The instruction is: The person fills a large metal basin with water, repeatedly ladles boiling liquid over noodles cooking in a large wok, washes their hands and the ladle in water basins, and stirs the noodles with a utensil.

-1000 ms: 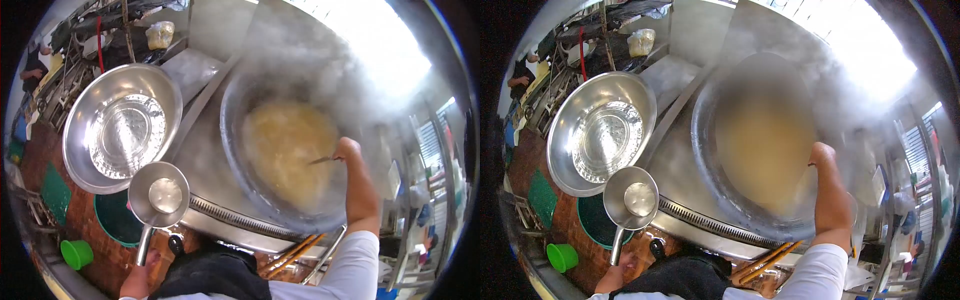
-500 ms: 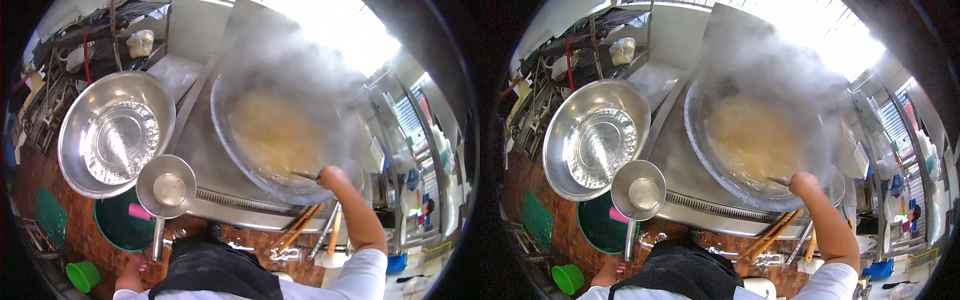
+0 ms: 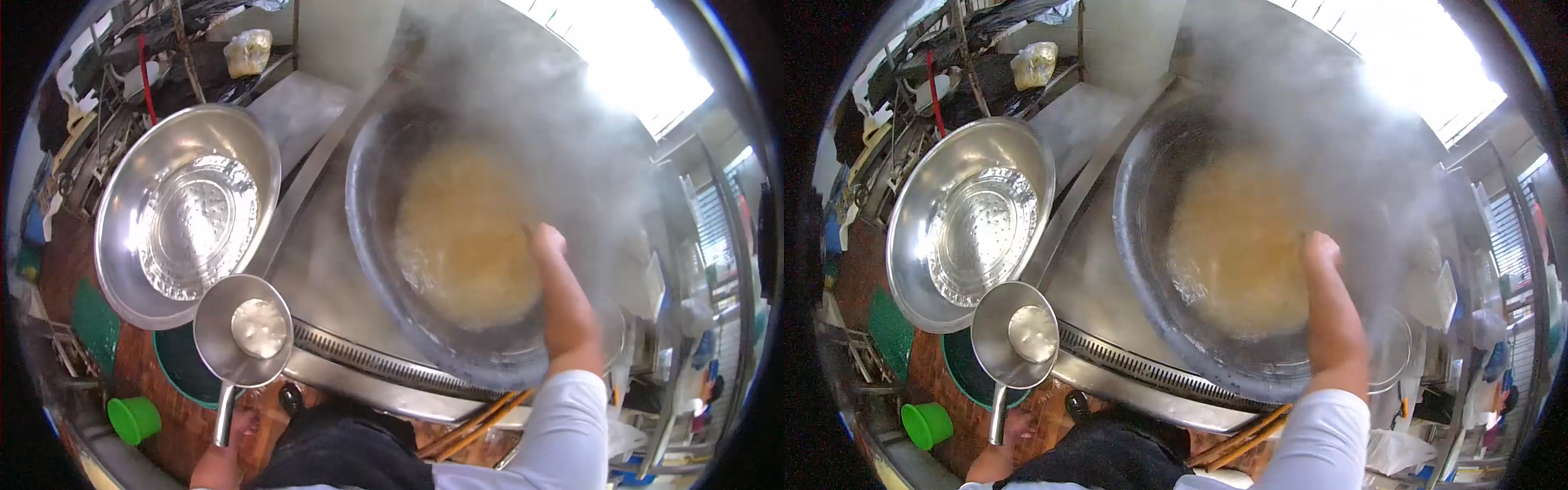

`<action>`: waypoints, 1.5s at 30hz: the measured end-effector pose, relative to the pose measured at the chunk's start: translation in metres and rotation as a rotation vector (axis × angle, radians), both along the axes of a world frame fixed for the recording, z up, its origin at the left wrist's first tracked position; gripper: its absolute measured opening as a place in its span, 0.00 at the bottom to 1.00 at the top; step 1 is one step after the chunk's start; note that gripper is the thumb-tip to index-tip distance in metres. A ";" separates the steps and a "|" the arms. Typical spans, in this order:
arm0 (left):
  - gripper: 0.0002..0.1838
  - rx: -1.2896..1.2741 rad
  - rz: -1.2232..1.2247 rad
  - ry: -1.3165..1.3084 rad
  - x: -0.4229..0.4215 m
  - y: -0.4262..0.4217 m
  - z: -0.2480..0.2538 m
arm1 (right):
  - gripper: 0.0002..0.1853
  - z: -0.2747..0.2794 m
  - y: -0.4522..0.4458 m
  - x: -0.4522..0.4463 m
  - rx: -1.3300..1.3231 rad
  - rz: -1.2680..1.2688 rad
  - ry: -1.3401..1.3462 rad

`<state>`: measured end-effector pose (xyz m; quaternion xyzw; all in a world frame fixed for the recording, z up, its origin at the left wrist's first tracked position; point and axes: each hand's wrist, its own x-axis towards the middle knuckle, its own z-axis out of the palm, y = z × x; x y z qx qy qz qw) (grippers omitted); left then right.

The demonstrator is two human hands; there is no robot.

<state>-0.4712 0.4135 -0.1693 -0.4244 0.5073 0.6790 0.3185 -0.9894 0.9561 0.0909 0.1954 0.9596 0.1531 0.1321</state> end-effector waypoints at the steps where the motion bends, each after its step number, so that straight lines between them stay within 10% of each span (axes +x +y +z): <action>1: 0.07 -0.316 -0.223 -0.100 -0.001 0.007 -0.007 | 0.13 -0.009 0.002 -0.007 0.000 -0.012 0.014; 8: 0.15 -0.343 -0.260 -0.215 0.016 -0.003 0.008 | 0.13 -0.021 0.014 0.025 -0.024 -0.036 -0.008; 11: 0.17 -0.110 -0.092 -0.292 0.085 -0.056 -0.097 | 0.12 0.006 0.009 0.075 0.015 -0.003 -0.044; 26: 0.19 -0.294 -0.410 0.187 0.015 -0.096 -0.099 | 0.16 0.246 -0.039 0.266 -0.388 -0.054 -0.095; 29: 0.23 -0.185 -0.109 -0.003 0.004 -0.088 -0.079 | 0.16 0.227 -0.051 0.258 -0.393 -0.053 -0.209; 38: 0.22 -0.162 -0.208 -0.300 0.088 -0.118 -0.130 | 0.15 0.089 -0.050 0.155 -0.075 0.252 -0.327; 45: 0.19 -0.222 0.053 -0.147 0.061 -0.046 0.032 | 0.12 0.025 0.008 -0.009 0.122 0.234 -0.073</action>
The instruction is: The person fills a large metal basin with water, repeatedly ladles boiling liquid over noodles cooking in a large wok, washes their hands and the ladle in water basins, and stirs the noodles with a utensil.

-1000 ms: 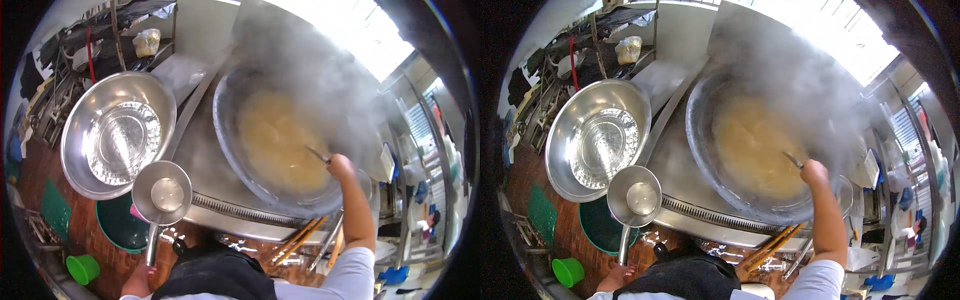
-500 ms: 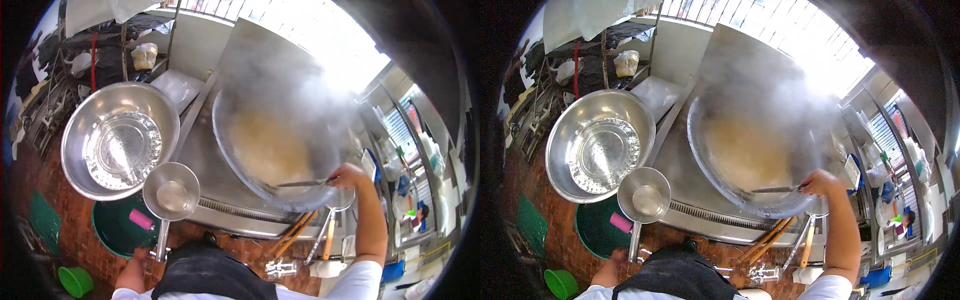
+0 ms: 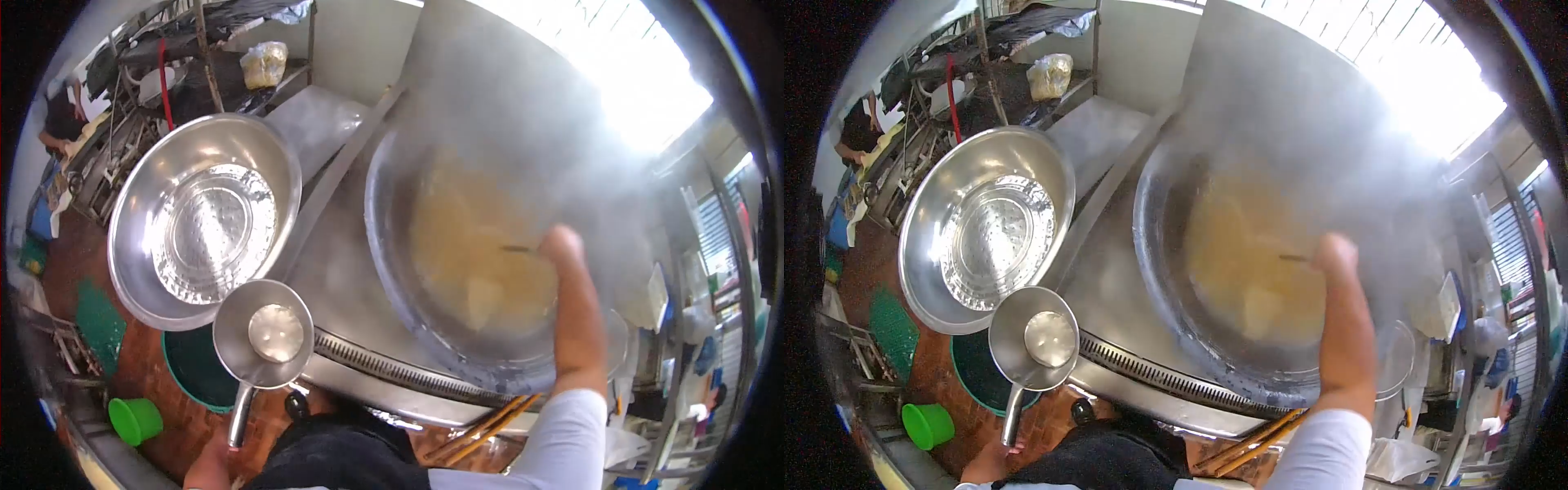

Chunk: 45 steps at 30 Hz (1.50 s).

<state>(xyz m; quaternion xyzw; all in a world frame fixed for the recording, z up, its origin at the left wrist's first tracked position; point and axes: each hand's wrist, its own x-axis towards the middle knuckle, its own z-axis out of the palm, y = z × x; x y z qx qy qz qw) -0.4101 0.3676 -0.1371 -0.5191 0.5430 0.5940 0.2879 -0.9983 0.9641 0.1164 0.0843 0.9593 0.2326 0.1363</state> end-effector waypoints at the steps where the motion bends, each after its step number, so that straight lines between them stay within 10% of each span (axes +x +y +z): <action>1: 0.17 0.019 -0.024 0.031 -0.001 -0.002 -0.012 | 0.12 0.014 -0.005 -0.017 -0.047 -0.058 -0.094; 6: 0.10 0.171 -0.089 0.281 -0.012 0.006 -0.103 | 0.12 0.023 -0.003 -0.036 0.041 0.119 -0.149; 9: 0.07 0.133 -0.084 0.236 -0.063 0.047 -0.034 | 0.13 -0.015 0.033 -0.026 -0.005 0.189 -0.099; 13: 0.06 0.658 -0.079 0.399 -0.018 0.001 -0.134 | 0.13 -0.026 -0.023 0.080 -0.157 -0.063 -0.018; 16: 0.17 -0.053 -0.114 0.023 0.000 -0.001 -0.095 | 0.13 -0.029 -0.043 0.146 -0.162 -0.089 -0.050; 27: 0.20 -0.067 -0.267 -0.174 0.017 -0.065 -0.129 | 0.14 0.052 -0.087 0.258 -0.138 -0.110 -0.207; 30: 0.19 0.043 -0.184 -0.005 0.005 -0.059 -0.178 | 0.14 0.041 -0.082 0.245 -0.117 -0.071 -0.221; 45: 0.17 -0.102 -0.037 -0.173 0.026 0.007 -0.062 | 0.11 -0.069 -0.021 -0.010 -0.161 -0.177 0.121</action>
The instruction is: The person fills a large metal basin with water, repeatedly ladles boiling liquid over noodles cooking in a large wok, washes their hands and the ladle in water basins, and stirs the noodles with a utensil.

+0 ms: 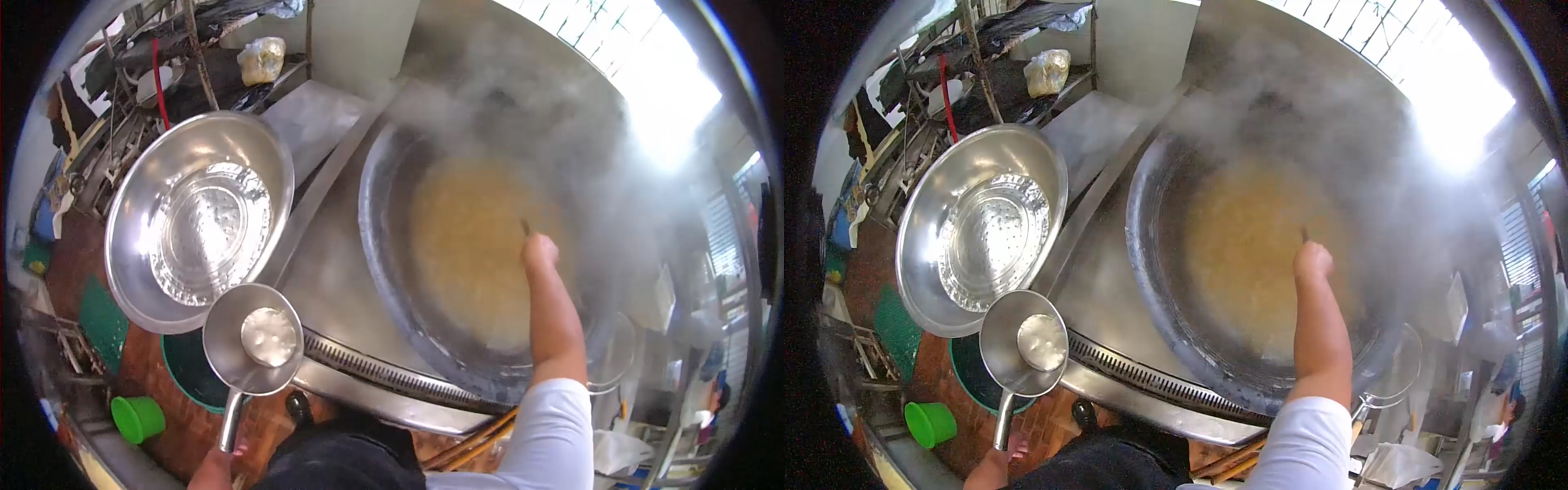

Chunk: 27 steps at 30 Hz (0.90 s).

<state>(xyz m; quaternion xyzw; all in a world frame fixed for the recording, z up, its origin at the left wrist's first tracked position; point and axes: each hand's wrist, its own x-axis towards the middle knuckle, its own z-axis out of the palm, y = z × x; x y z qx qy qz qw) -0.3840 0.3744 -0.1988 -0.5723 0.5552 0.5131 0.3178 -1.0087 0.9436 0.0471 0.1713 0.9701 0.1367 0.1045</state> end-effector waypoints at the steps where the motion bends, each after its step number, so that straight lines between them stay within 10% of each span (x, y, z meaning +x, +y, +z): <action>1: 0.17 -0.010 0.010 -0.002 0.004 0.002 0.002 | 0.11 -0.002 0.002 -0.009 0.011 -0.003 -0.012; 8: 0.16 0.096 -0.128 0.038 -0.023 0.010 -0.009 | 0.11 0.031 0.008 0.054 0.013 -0.024 -0.066; 19: 0.15 0.180 -0.188 0.364 -0.092 -0.014 0.057 | 0.13 0.229 -0.019 0.266 -0.064 0.228 0.075; 21: 0.16 0.002 -0.561 0.421 -0.063 -0.059 -0.056 | 0.15 0.245 -0.019 0.285 -0.154 0.256 0.042; 23: 0.14 0.155 -0.183 0.279 -0.065 -0.059 -0.071 | 0.17 0.253 -0.016 0.300 -0.264 0.257 -0.028; 27: 0.16 0.107 -0.289 0.210 -0.063 -0.055 -0.061 | 0.21 0.236 -0.022 0.295 -0.360 0.197 -0.237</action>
